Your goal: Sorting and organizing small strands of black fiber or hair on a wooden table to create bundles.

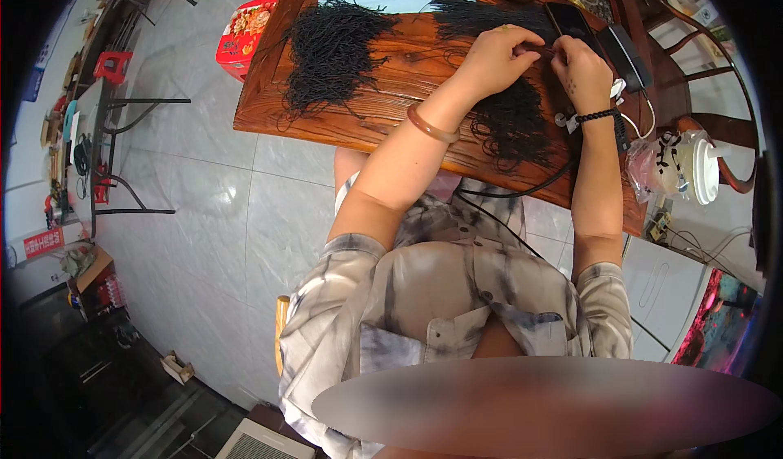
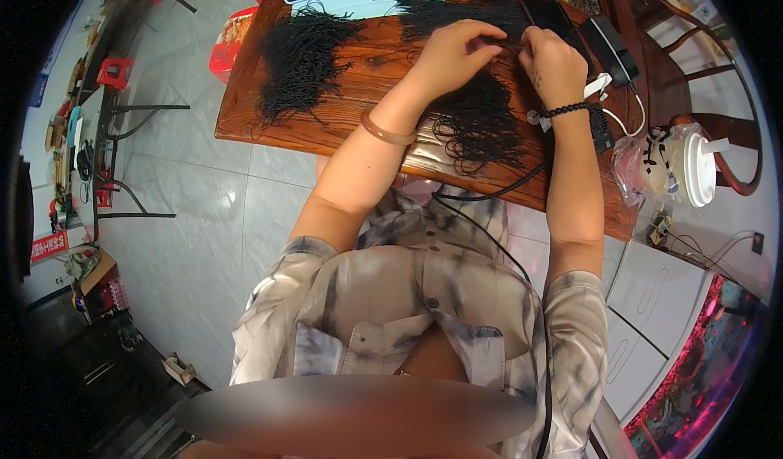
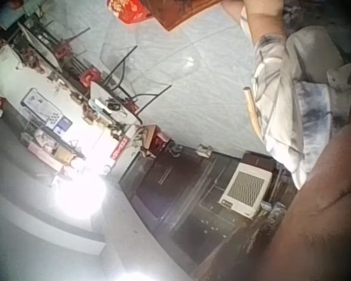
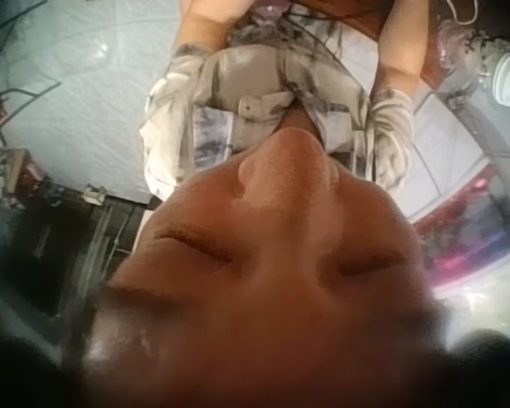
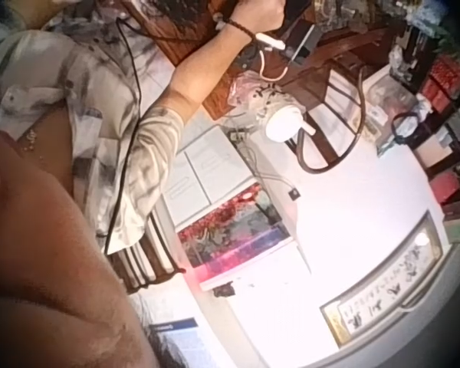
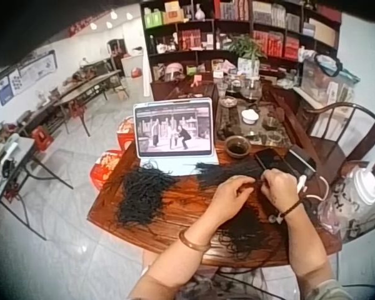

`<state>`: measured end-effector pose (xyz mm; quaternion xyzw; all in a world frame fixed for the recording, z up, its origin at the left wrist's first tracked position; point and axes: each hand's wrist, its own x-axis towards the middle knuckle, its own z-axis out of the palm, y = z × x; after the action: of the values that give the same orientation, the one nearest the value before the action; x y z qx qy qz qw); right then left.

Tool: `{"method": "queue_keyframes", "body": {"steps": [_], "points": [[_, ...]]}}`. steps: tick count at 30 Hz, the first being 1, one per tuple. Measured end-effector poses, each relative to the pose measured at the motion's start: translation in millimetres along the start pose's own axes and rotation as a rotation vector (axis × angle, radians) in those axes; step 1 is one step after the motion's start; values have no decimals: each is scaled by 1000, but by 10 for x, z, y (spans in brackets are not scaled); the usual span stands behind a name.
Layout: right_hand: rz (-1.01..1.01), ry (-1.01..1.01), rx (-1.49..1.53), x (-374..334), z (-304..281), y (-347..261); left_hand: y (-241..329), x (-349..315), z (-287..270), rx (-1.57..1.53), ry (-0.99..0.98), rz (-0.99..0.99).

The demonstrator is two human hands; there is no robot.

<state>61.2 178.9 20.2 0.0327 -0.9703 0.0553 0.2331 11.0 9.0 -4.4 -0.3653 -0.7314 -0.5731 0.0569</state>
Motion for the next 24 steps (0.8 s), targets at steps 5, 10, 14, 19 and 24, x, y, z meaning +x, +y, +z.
{"method": "queue_keyframes", "body": {"steps": [5,10,14,19,24], "points": [[-113,140,234,12,-148,-233,-16,-7,36,-141,-31,-115],[3,39,618,7,-215,-259,14,2,16,-163,-69,-97],[25,20,807,11,-174,-182,138,24,-63,-161,-48,-99],[68,-301,1498,41,-110,-319,138,24,-98,-639,-34,-145],[95,-299,1330,-5,-38,-324,183,23,-161,-868,-19,-220]]}}
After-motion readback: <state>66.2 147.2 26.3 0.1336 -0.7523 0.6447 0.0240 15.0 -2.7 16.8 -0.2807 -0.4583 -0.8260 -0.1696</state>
